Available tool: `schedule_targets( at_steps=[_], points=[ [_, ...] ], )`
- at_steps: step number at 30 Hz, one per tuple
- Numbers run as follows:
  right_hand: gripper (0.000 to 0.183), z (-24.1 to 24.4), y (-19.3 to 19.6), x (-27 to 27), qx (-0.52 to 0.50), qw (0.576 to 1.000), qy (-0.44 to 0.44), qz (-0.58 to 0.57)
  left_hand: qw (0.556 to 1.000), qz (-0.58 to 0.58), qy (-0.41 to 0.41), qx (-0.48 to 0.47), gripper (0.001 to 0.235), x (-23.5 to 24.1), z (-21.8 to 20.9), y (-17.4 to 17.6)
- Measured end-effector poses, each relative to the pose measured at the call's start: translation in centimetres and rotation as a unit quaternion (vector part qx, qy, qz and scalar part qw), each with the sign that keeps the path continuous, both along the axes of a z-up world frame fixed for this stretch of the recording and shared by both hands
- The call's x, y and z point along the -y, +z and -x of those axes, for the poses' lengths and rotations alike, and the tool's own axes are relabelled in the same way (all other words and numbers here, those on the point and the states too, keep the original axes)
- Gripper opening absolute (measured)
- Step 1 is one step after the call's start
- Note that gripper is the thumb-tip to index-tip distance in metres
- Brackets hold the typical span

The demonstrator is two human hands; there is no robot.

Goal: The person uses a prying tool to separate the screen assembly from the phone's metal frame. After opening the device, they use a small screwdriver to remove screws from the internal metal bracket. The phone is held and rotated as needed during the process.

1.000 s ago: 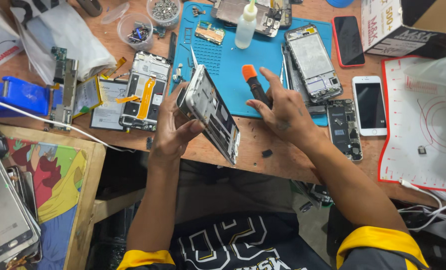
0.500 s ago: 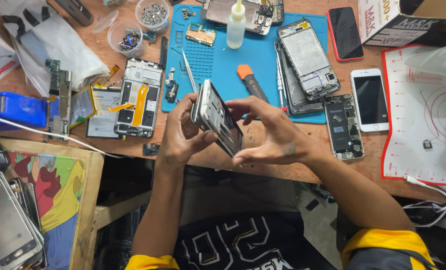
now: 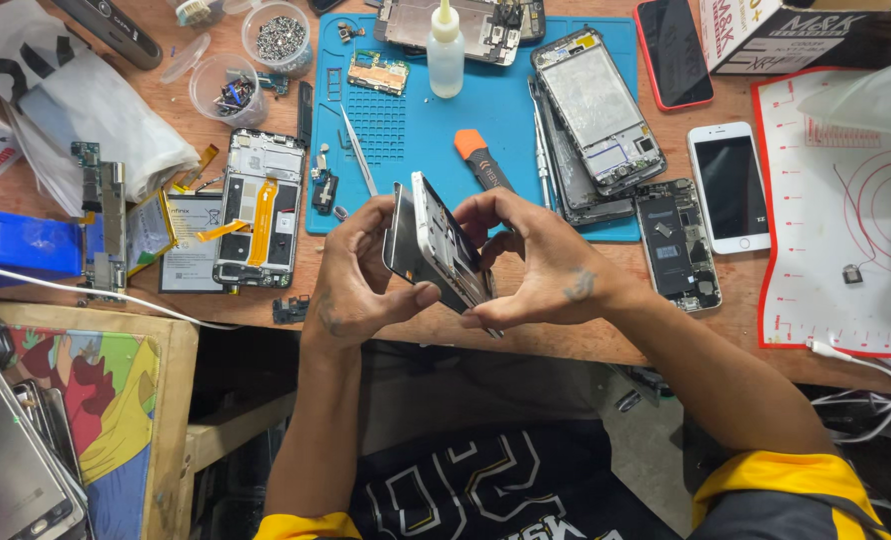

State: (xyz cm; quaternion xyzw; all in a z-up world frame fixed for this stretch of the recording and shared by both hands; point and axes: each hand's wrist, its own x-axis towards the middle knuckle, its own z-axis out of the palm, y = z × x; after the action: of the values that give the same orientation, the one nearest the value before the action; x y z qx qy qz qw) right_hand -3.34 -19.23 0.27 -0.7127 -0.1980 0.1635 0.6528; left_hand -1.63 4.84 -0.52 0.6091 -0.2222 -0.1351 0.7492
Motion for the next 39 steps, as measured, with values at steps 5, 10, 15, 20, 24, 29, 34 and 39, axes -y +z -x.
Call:
schedule_targets(
  at_steps=[5, 10, 15, 20, 24, 29, 34, 39],
  points=[
    [0.092, 0.1, -0.3, -0.3, 0.010, 1.000, 0.004, -0.019, 1.000, 0.001, 0.005, 0.000, 0.077, 0.0, -0.1, 0.1],
    [0.091, 0.1, -0.9, -0.1, -0.015, 0.999, 0.016, -0.042, 1.000, -0.001, 0.016, 0.006, 0.077, 0.3, 0.3, 0.2],
    [0.091, 0.2, -1.6, -0.4, -0.024, 0.994, 0.023, -0.100, 1.000, 0.010, 0.003, -0.008, 0.078, 0.4, 0.6, 0.5],
    [0.090, 0.2, -2.0, -0.4, -0.019, 0.993, 0.026, -0.109, 1.000, 0.004, 0.005, 0.006, 0.077, 0.7, 0.5, 0.6],
    [0.088, 0.1, -2.0, -0.5, -0.016, 0.989, 0.034, -0.143, 1.000, 0.001, 0.010, 0.014, 0.077, 1.0, 0.8, 0.6],
    [0.087, 0.2, -2.2, -0.4, -0.003, 0.991, 0.038, -0.126, 1.000, 0.008, 0.009, 0.017, 0.078, 0.9, 1.0, 0.6],
    [0.088, 0.2, -2.9, -0.1, 0.023, 0.993, 0.029, -0.111, 0.999, 0.020, 0.014, 0.022, 0.080, 0.9, 1.1, 0.2],
    [0.085, -1.5, -3.5, 2.1, 0.076, 0.962, -0.012, -0.263, 0.990, 0.067, 0.072, 0.099, 0.078, -1.9, -0.6, 0.2]
  ],
)
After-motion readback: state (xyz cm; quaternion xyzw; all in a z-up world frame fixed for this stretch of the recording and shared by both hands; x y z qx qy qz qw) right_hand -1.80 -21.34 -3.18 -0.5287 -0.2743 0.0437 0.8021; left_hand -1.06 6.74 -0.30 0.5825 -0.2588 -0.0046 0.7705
